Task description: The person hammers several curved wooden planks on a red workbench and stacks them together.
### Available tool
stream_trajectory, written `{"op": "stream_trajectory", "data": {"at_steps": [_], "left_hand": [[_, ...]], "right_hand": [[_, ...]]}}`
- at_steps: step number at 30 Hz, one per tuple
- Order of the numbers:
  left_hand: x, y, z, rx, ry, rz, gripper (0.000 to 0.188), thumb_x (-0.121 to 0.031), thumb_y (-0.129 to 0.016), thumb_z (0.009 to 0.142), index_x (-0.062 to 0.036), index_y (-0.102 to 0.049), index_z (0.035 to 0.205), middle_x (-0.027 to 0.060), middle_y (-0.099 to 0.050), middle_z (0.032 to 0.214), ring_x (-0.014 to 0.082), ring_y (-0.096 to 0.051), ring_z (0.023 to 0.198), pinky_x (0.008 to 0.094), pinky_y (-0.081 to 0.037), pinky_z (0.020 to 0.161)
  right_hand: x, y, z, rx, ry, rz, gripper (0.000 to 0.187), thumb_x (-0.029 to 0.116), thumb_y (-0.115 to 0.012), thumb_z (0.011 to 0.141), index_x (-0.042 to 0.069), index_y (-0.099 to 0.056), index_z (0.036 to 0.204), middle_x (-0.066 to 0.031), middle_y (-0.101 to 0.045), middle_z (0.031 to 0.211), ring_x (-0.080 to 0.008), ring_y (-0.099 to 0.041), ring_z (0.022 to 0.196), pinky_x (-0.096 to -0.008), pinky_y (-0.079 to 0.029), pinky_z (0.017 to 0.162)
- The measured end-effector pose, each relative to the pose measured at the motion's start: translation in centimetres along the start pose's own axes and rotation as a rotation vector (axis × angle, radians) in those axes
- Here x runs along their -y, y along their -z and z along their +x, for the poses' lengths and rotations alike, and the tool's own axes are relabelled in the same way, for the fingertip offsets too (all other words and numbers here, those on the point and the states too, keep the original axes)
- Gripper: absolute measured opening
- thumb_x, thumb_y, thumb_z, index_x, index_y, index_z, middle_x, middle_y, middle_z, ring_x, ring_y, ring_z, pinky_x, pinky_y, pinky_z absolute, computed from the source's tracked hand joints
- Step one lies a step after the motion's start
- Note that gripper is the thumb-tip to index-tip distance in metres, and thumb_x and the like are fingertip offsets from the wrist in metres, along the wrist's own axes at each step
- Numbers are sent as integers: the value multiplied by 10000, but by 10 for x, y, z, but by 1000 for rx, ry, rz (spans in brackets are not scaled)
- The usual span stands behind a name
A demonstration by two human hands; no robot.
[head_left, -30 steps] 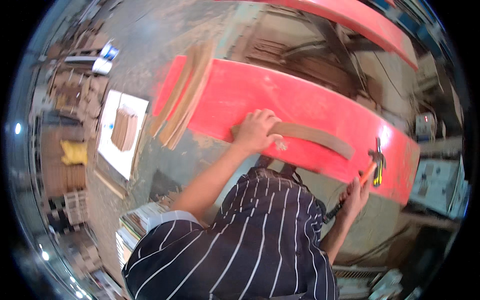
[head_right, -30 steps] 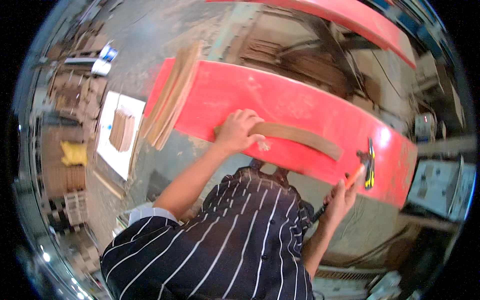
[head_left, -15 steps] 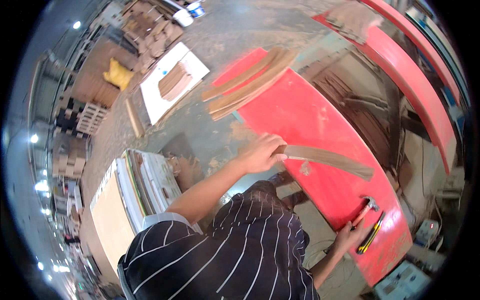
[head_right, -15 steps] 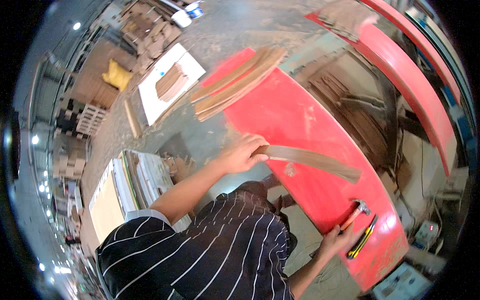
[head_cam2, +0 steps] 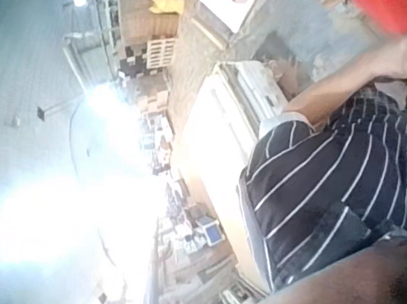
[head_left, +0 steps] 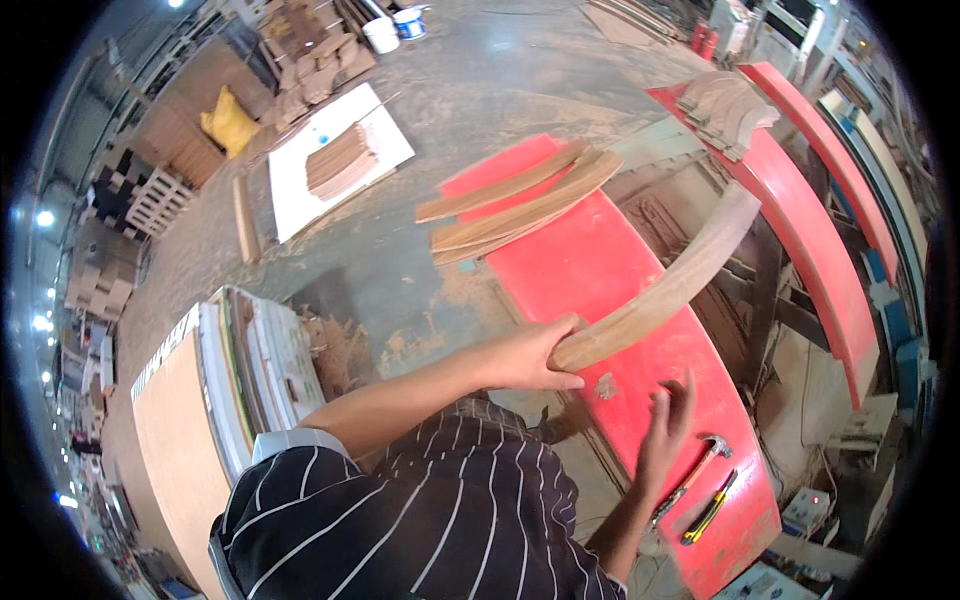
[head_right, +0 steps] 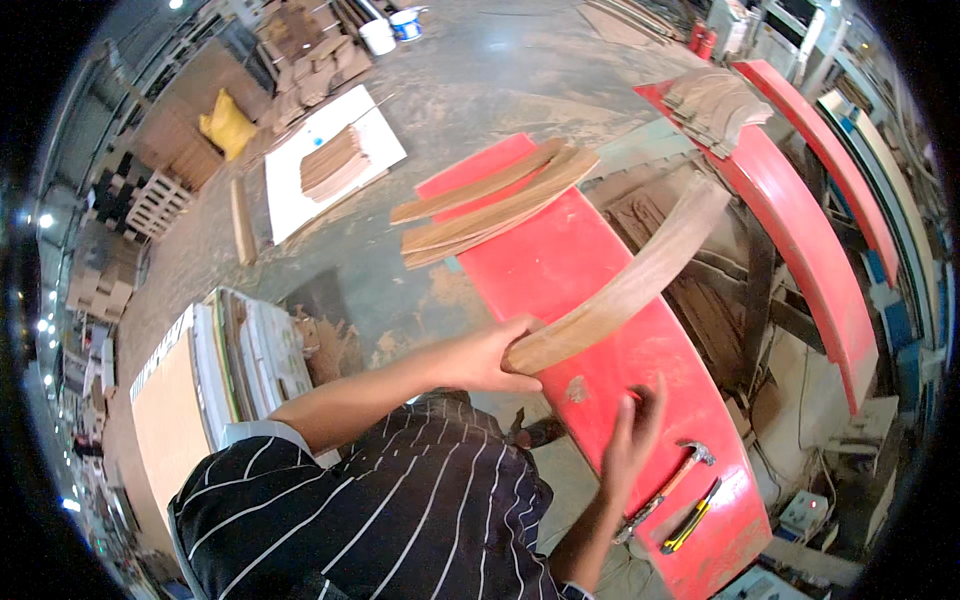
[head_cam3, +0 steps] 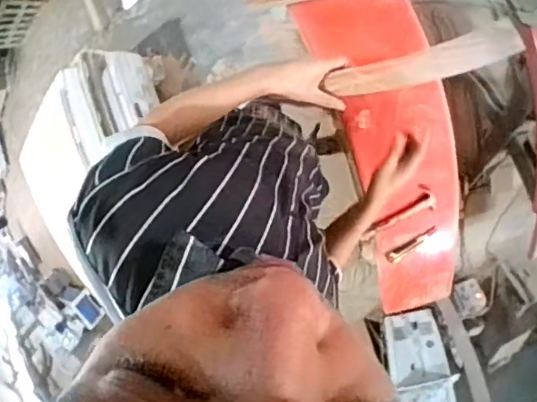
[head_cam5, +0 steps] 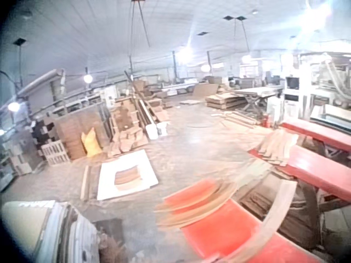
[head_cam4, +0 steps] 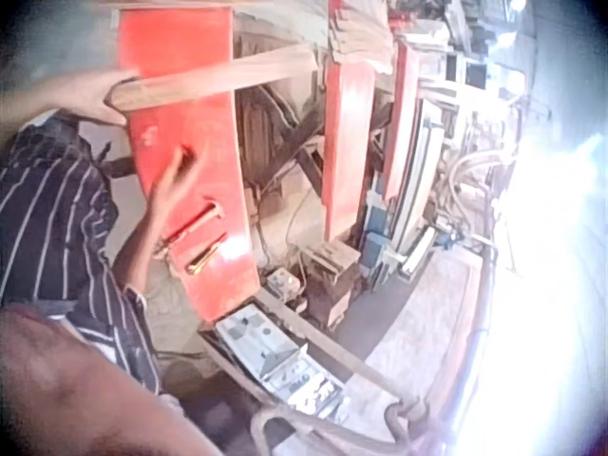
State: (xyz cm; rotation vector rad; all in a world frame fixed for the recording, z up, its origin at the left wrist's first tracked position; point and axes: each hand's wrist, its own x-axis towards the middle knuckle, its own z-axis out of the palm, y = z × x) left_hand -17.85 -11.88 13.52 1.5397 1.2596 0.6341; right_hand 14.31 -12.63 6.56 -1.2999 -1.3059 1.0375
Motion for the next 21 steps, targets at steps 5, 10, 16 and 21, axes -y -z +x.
{"op": "stream_trajectory", "data": {"at_steps": [5, 10, 16, 21], "left_hand": [[19, 63, 9, -30, -10, -64, 711, -202, -925, 968, -8, -599, 1569, 194, -744, 1391, 278, -733, 1311, 430, -579, 1123], [45, 154, 26, -74, -27, 195, 781, -261, -867, 934, 11, -559, 1599, 293, -755, 1362, 465, -746, 1293, 540, -589, 1085], [104, 199, 66, -144, -151, 310, 942, -242, -866, 901, 27, -485, 1719, 302, -659, 1375, 482, -678, 1308, 532, -564, 1124], [106, 223, 70, -14, -57, 548, 1090, -464, -896, 908, 9, -449, 1782, 246, -505, 1647, 457, -492, 1576, 639, -380, 1299]], "right_hand": [[70, -142, 34, 297, -64, 265, 883, 6, -658, 1159, 37, -182, 1902, -161, -711, 1452, -229, -706, 1291, -393, -570, 1135], [57, -259, 88, 227, -100, 290, 894, -29, -677, 1143, -15, -179, 1885, -164, -772, 1382, -211, -763, 1210, -383, -632, 1056], [53, -321, 131, 124, -185, 176, 819, 9, -709, 1146, -19, -304, 1858, -154, -781, 1297, -187, -760, 1083, -369, -646, 953], [34, -332, 137, 99, -231, -253, 882, 100, -800, 1110, 12, -331, 1852, -189, -634, 1404, -231, -708, 1112, -397, -652, 941]]}}
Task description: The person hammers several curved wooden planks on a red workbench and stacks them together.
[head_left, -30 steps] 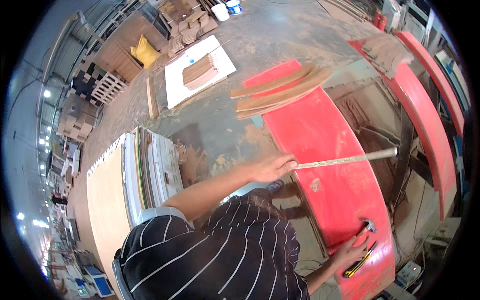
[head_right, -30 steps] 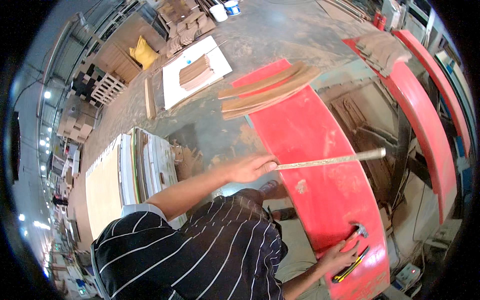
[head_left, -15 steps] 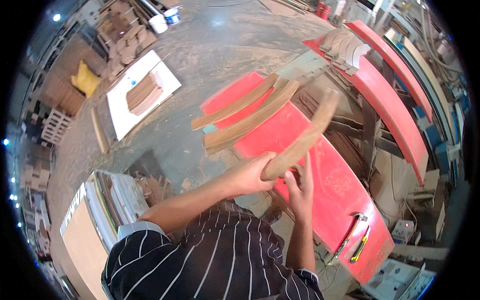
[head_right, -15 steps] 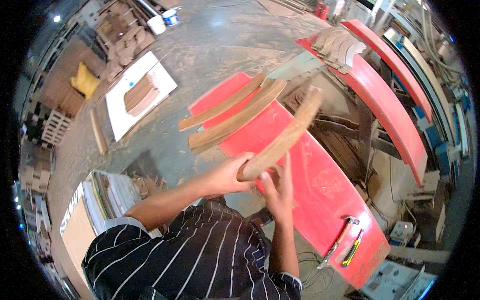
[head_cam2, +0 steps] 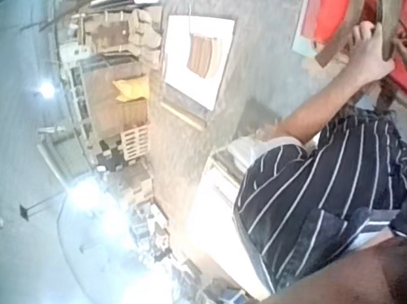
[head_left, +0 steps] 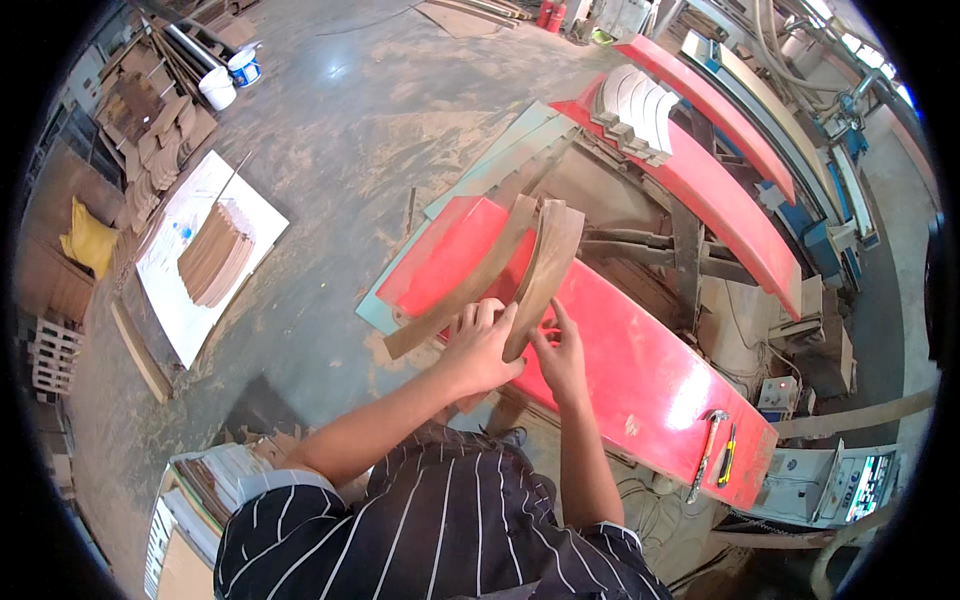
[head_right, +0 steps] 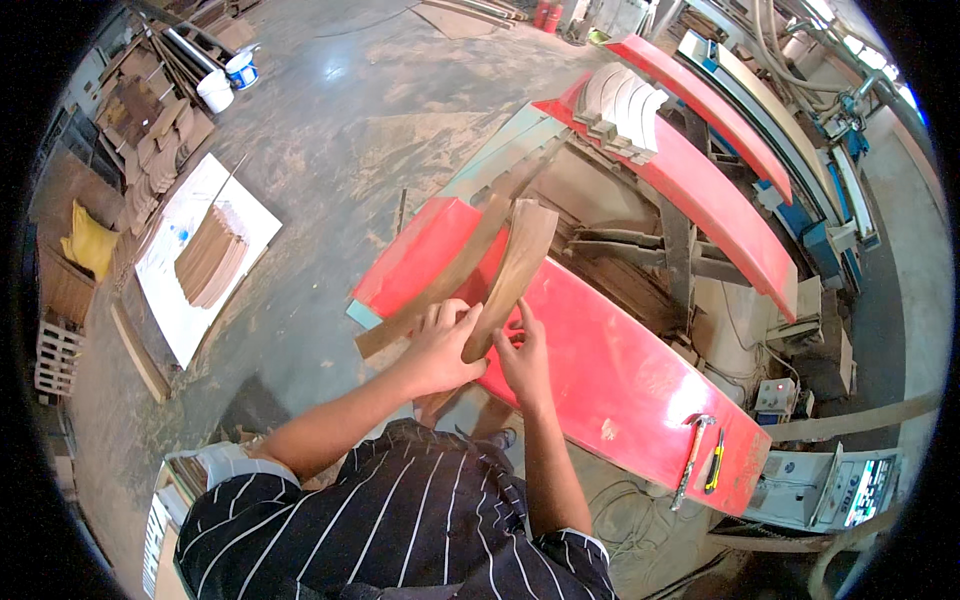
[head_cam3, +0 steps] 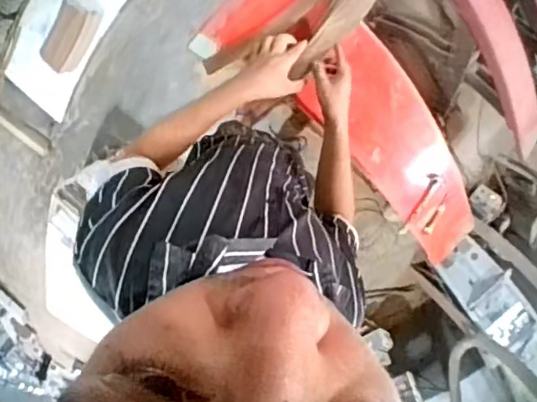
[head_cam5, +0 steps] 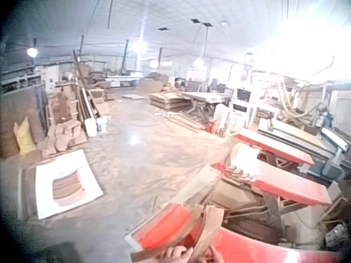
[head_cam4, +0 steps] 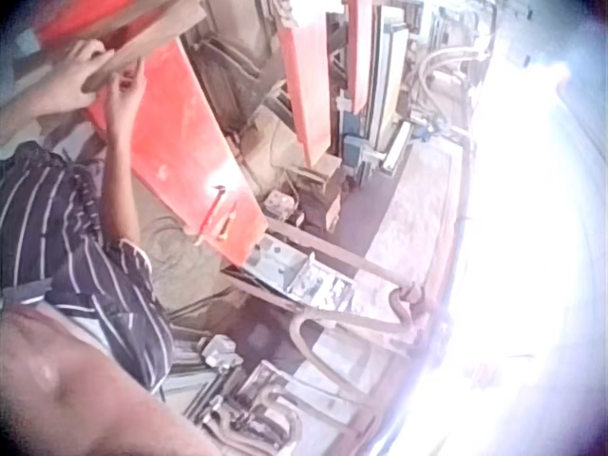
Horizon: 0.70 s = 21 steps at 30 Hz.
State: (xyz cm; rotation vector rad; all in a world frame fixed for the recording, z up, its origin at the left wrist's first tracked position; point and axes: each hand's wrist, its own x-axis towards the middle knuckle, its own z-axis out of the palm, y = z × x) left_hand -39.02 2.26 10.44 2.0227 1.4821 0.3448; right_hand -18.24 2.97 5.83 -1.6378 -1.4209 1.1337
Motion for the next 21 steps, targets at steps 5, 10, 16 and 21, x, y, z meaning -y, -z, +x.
{"op": "stream_trajectory", "data": {"at_steps": [5, 10, 16, 21], "left_hand": [[54, -26, 18, 100, 25, -245, 1055, -536, -860, 993, 97, -467, 1740, 319, -472, 1789, 457, -459, 1676, 532, -400, 1372], [71, -24, 16, 195, 77, -219, 1081, -698, -758, 1057, 120, -493, 1712, 326, -485, 1787, 474, -501, 1649, 540, -426, 1362], [58, -14, -13, 372, 198, -43, 1145, -798, -744, 989, -54, -436, 1803, 378, -488, 1721, 550, -541, 1603, 622, -494, 1291], [44, -19, -29, 271, 186, -442, 917, -612, -903, 944, -204, -599, 1706, 384, -552, 1579, 549, -539, 1551, 586, -499, 1273]], "right_hand": [[-37, -46, -2, -126, -140, 94, 998, 324, -815, 1111, 34, -235, 1869, -292, -393, 1642, -355, -606, 1387, -491, -595, 1128], [-49, -66, -7, -62, -300, 504, 740, 380, -657, 1196, 44, -393, 1799, -163, -620, 1517, -290, -668, 1349, -470, -596, 1064], [-5, -74, -42, 11, -476, 682, 534, 331, -589, 1219, 82, -536, 1689, -124, -684, 1487, -262, -684, 1312, -465, -568, 1082], [-23, -78, -45, 8, -521, 870, 456, 324, -560, 1230, 103, -581, 1628, -103, -694, 1443, -250, -672, 1300, -468, -536, 1126]]}}
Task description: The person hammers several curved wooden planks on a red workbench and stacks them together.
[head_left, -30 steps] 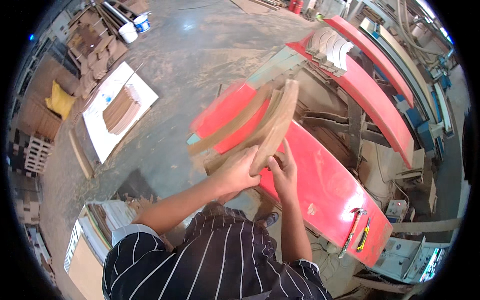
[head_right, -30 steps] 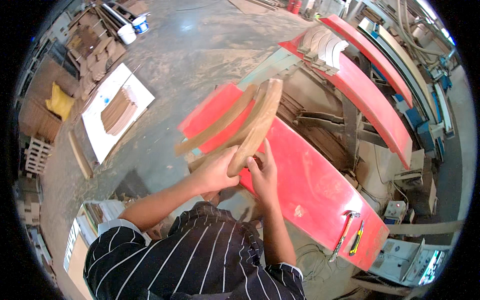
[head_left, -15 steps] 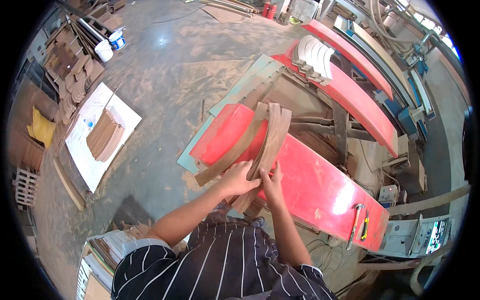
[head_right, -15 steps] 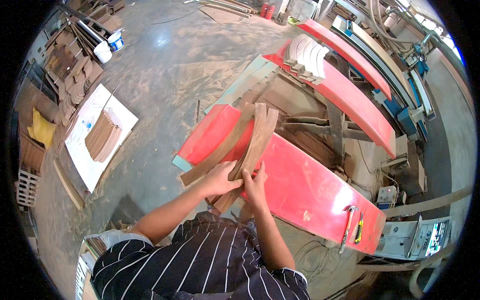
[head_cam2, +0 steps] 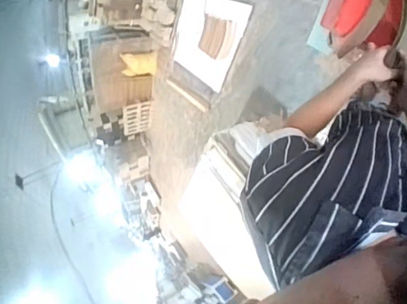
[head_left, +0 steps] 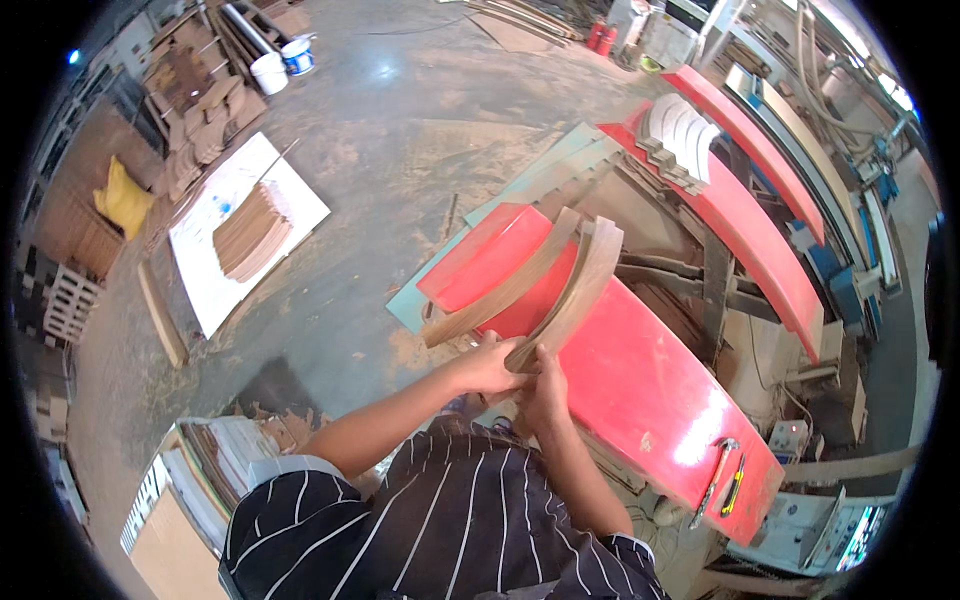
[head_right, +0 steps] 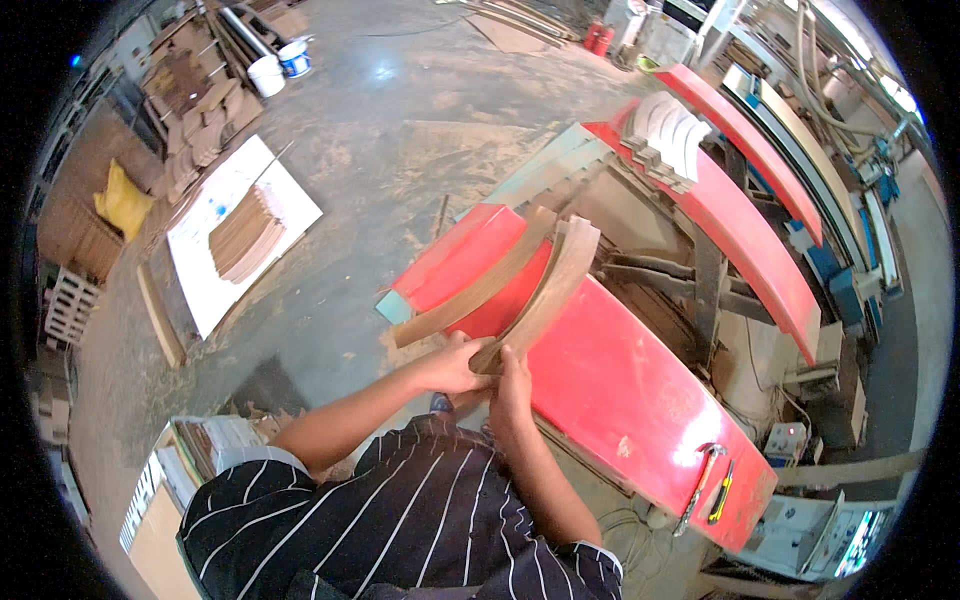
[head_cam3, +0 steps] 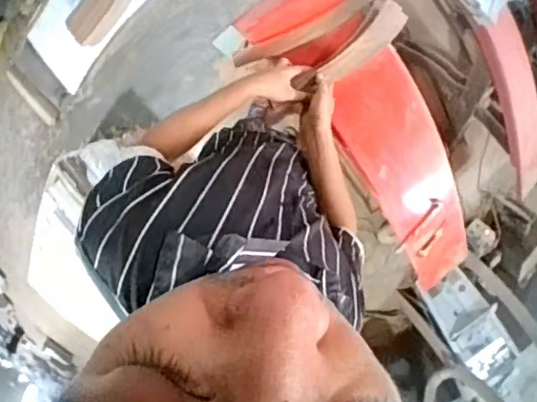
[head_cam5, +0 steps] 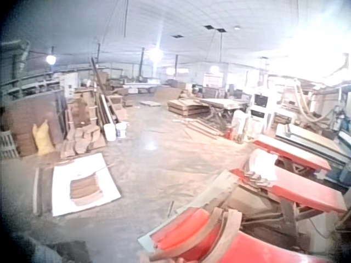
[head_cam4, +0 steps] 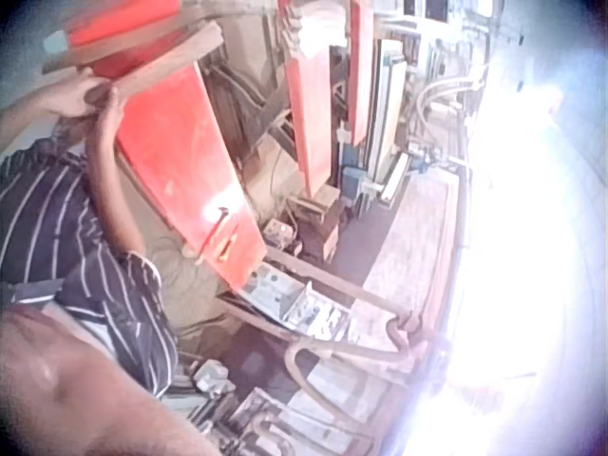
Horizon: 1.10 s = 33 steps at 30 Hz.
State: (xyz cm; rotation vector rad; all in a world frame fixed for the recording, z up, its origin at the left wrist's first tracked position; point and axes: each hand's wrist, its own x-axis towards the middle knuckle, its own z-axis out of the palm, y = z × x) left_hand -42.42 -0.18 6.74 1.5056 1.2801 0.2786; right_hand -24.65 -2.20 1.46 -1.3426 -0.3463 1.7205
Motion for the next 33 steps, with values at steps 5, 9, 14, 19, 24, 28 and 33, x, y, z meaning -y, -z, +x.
{"op": "stream_trajectory", "data": {"at_steps": [5, 9, 14, 19, 24, 28, 33], "left_hand": [[-21, -17, -12, -53, 9, -170, 921, -648, -958, 884, -77, -710, 1563, 193, -826, 1358, 323, -796, 1230, 467, -622, 1073], [-48, -57, -12, 23, 2, -207, 953, -625, -993, 868, -28, -708, 1554, 196, -844, 1342, 286, -806, 1214, 436, -633, 1024], [-76, -136, -2, -81, -188, -192, 978, -593, -1008, 858, 8, -674, 1552, 287, -801, 1412, 383, -785, 1303, 506, -606, 1069], [-100, -184, 5, -111, -296, -163, 1084, -541, -914, 990, 106, -435, 1716, 403, -585, 1653, 501, -614, 1527, 523, -503, 1285], [-89, -165, 4, -602, -416, -119, 1223, -562, -941, 968, 48, -297, 1810, 343, -386, 1840, 479, -378, 1730, 558, -339, 1419], [-58, -136, 27, -759, -396, -112, 1545, -711, -989, 834, -11, -94, 1880, 313, -203, 1924, 461, -205, 1801, 579, -257, 1458], [-22, -108, 74, -677, -382, -35, 1711, -700, -1071, 698, -21, -49, 1891, 282, -125, 1960, 426, -136, 1826, 562, -223, 1479]], "right_hand": [[10, 42, 26, 244, -17, 24, 470, 481, -633, 1194, 59, -694, 1391, -102, -788, 1201, -282, -776, 1115, -488, -638, 970], [75, 83, 42, 363, 125, 37, 461, 481, -662, 1197, 60, -679, 1383, -74, -765, 1158, -251, -770, 1046, -453, -651, 938], [125, 125, 31, 189, 458, -176, 545, 329, -755, 1172, -6, -610, 1577, -104, -749, 1283, -253, -758, 1126, -446, -630, 1000], [216, 141, -28, 449, 612, -594, 906, 34, -772, 1037, 31, -369, 1849, -144, -577, 1648, -283, -643, 1421, -417, -533, 1188], [227, 191, -72, 153, 1011, -1446, 1154, 33, -884, 862, 30, -305, 1860, -276, -566, 1483, -471, -610, 1377, -539, -525, 1182], [205, 206, -80, 114, 977, -1614, 1188, 89, -924, 821, 63, -334, 1851, -291, -601, 1467, -514, -601, 1351, -593, -481, 1212], [191, 218, -72, 108, 916, -1729, 1125, 183, -956, 855, 85, -387, 1821, -253, -611, 1538, -503, -594, 1428, -592, -470, 1220]]}}
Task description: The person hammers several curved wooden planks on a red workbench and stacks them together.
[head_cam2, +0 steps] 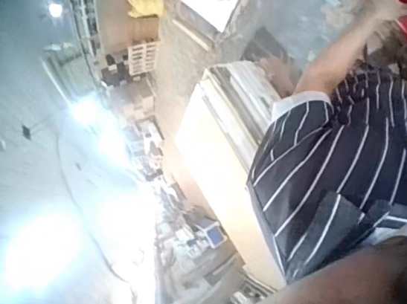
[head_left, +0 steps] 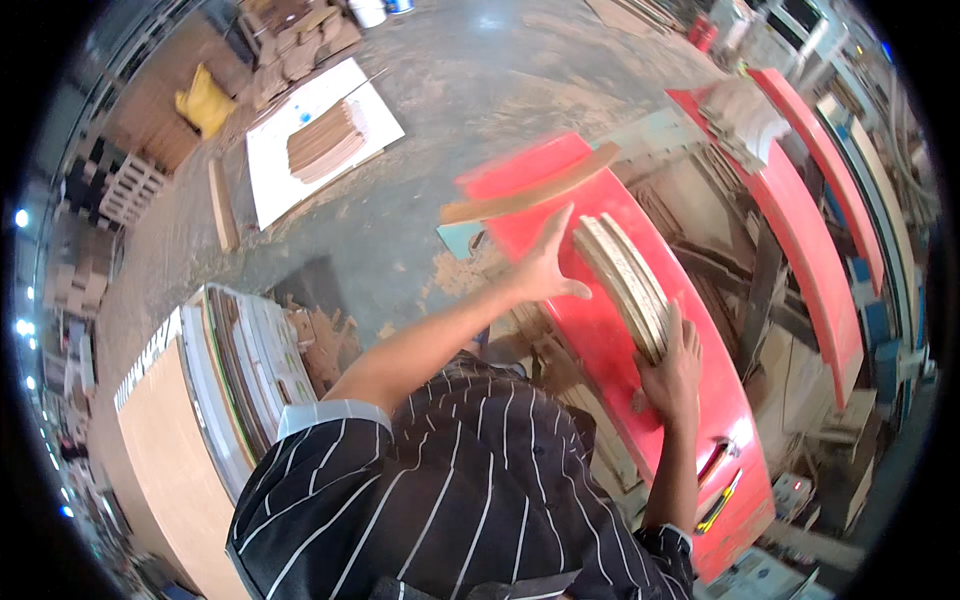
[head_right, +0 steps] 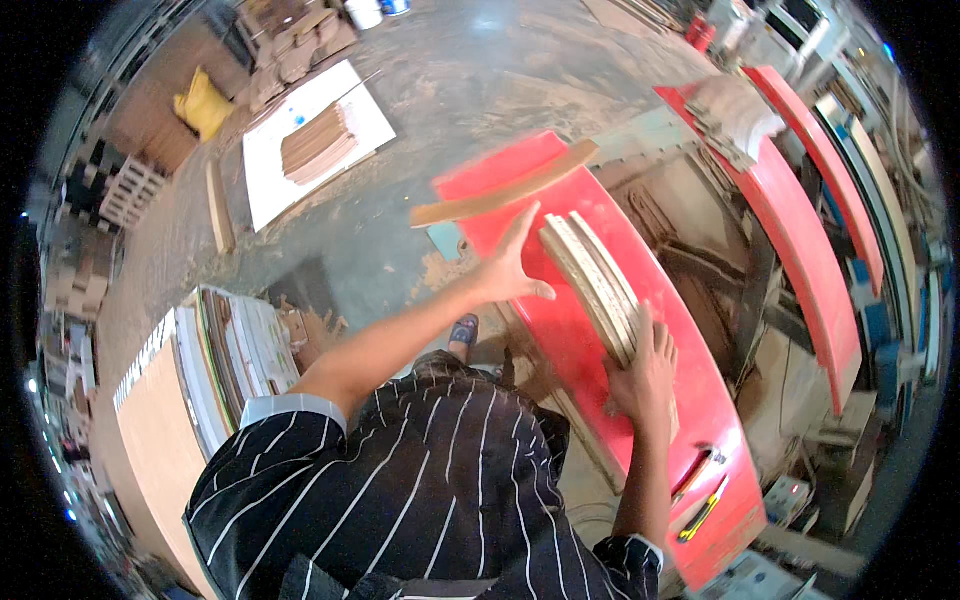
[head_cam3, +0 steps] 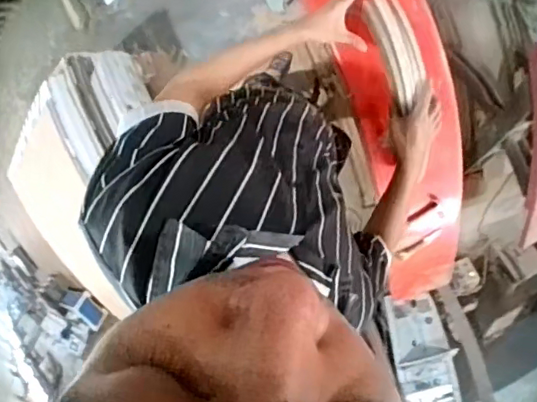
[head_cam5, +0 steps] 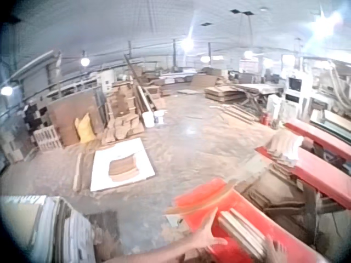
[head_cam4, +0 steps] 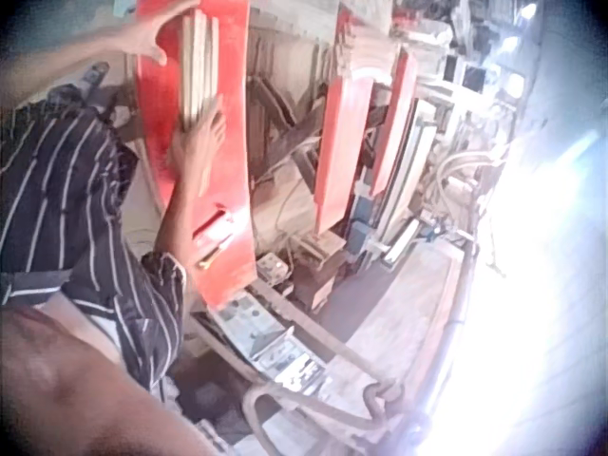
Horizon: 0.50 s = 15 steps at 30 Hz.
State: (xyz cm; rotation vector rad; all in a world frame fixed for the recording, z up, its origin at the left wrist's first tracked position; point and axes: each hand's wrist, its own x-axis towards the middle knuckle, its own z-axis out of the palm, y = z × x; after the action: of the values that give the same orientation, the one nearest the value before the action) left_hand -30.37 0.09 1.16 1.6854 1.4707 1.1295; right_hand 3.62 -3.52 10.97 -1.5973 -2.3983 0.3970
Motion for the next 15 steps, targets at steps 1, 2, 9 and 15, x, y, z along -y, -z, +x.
{"op": "stream_trajectory", "data": {"at_steps": [1, 2, 9, 15], "left_hand": [[4, 6, 7, 55, 14, 25, 1695, -666, -1084, 700, -21, -65, 1891, 277, -151, 1958, 417, -160, 1823, 548, -229, 1479], [8, 13, 11, 115, 28, 44, 1680, -632, -1097, 701, -20, -81, 1891, 272, -176, 1955, 409, -183, 1820, 534, -235, 1479], [20, 13, 19, 209, -27, 105, 1385, -421, -1111, 767, -1, -333, 1833, 274, -466, 1829, 418, -429, 1718, 511, -365, 1419], [20, 15, 27, 214, -42, 47, 1267, -404, -1094, 810, -48, -410, 1815, 226, -468, 1849, 367, -430, 1730, 509, -377, 1414]], "right_hand": [[1, -6, 1, -24, 30, -15, 1119, 200, -962, 856, 92, -398, 1816, -238, -619, 1536, -488, -599, 1426, -586, -472, 1219], [-1, -14, 2, -44, 53, -37, 1113, 217, -968, 858, 99, -408, 1812, -223, -626, 1535, -473, -604, 1424, -581, -474, 1218], [-3, -13, -22, -145, 24, -103, 1050, 285, -993, 830, 134, -516, 1753, -147, -668, 1534, -382, -629, 1416, -543, -487, 1224], [-28, -16, -92, -276, -223, -118, 989, 281, -1004, 816, 128, -587, 1699, -139, -682, 1554, -386, -625, 1463, -553, -471, 1261]]}}
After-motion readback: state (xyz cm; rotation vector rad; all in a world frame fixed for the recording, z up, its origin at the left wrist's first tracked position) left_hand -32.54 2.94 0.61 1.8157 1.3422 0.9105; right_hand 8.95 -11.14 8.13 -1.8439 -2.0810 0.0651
